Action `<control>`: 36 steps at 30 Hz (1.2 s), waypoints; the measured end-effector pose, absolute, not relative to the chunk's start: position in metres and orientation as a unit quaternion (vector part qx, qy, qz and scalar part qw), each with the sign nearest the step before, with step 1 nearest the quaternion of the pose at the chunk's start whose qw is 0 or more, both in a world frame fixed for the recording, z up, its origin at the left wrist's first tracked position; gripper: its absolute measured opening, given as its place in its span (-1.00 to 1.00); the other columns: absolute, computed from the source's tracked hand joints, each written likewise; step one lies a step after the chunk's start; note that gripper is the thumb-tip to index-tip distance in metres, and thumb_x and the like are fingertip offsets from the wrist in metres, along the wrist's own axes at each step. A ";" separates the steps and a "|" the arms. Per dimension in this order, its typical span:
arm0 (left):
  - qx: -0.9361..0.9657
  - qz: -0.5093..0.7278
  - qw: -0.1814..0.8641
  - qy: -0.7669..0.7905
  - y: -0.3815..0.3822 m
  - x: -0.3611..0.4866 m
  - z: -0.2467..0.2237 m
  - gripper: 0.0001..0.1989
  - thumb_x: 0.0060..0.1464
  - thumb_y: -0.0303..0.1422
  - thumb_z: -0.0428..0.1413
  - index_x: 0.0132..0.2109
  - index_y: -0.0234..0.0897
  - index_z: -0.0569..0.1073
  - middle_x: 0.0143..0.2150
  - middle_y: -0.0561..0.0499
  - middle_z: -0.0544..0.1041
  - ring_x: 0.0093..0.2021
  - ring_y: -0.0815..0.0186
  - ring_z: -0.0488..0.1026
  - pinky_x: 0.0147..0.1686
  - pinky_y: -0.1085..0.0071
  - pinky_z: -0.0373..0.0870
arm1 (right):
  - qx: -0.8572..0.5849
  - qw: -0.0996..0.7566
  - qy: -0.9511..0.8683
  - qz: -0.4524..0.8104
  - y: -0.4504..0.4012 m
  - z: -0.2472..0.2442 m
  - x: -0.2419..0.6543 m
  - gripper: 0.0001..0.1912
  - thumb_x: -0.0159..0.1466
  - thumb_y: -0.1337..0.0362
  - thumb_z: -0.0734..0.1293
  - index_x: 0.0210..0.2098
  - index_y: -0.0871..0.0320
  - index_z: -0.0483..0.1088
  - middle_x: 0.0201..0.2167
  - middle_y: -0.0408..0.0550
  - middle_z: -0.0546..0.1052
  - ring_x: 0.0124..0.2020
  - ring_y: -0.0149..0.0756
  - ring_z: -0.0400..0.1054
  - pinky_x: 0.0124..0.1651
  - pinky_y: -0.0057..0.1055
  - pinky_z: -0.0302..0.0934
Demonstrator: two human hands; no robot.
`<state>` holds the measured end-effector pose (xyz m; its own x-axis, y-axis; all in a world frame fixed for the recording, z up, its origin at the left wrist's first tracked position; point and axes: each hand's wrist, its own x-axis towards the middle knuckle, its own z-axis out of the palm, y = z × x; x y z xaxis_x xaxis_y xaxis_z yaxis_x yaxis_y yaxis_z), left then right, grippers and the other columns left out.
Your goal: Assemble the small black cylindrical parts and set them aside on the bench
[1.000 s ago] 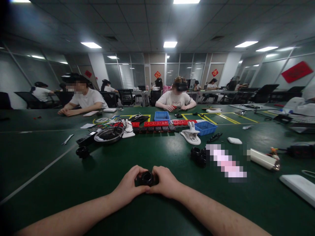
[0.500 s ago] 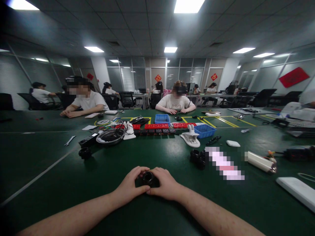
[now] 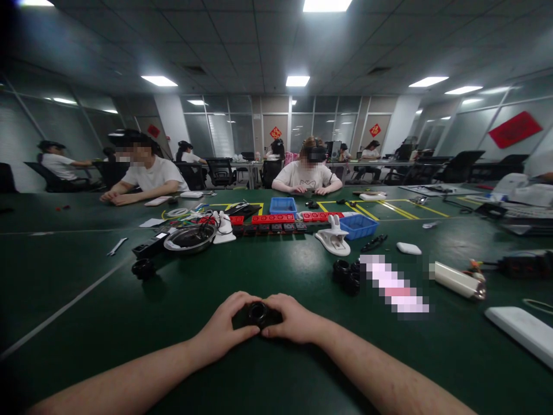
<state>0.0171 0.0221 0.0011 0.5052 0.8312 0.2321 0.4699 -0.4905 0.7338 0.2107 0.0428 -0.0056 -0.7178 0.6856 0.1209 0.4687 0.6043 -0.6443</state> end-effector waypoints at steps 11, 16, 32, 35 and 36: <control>0.794 0.285 0.309 0.439 0.020 0.019 0.000 -0.67 -0.17 -0.30 0.17 -0.19 -0.22 0.35 -0.26 0.02 0.32 -0.22 0.25 0.27 -0.26 0.39 0.22 | -0.362 0.184 -0.854 0.325 0.043 -0.004 0.208 -0.64 -0.06 0.26 0.39 -0.26 0.19 0.32 -0.35 -0.13 0.35 -0.31 -0.33 0.21 -0.30 -0.46 0.09; 0.784 0.304 0.288 0.458 0.019 0.022 -0.005 -0.66 -0.24 -0.29 0.21 -0.24 -0.26 0.36 -0.28 0.02 0.32 -0.25 0.25 0.27 -0.29 0.40 0.22 | -0.445 0.185 -0.828 0.286 0.040 -0.014 0.201 -0.60 -0.15 0.15 0.42 -0.39 0.20 0.25 -0.44 -0.18 0.31 -0.44 -0.39 0.18 -0.46 -0.53 0.01; 0.799 0.273 0.338 0.416 0.022 0.017 0.002 -0.66 -0.10 -0.34 0.12 -0.11 -0.18 0.32 -0.24 0.03 0.30 -0.26 0.30 0.26 -0.32 0.44 0.22 | -0.365 0.179 -0.867 0.289 0.035 -0.001 0.207 -0.47 -0.06 0.18 0.38 -0.09 0.11 0.25 -0.21 -0.08 0.36 -0.18 -0.23 0.21 -0.13 -0.32 0.06; 0.800 0.261 0.351 0.411 0.023 0.016 0.003 -0.65 -0.10 -0.34 0.12 -0.09 -0.17 0.32 -0.21 0.02 0.30 -0.24 0.29 0.26 -0.30 0.43 0.23 | -0.350 0.163 -0.873 0.297 0.039 0.000 0.210 -0.61 -0.02 0.22 0.36 -0.19 0.16 0.31 -0.27 -0.10 0.37 -0.21 -0.25 0.21 -0.15 -0.36 0.08; 0.801 0.259 0.353 0.409 0.023 0.016 0.002 -0.64 -0.10 -0.34 0.12 -0.09 -0.17 0.31 -0.20 0.02 0.30 -0.23 0.29 0.26 -0.29 0.43 0.23 | -0.349 0.159 -0.875 0.296 0.040 0.001 0.210 -0.64 -0.01 0.22 0.36 -0.22 0.17 0.32 -0.28 -0.10 0.37 -0.23 -0.26 0.21 -0.16 -0.36 0.08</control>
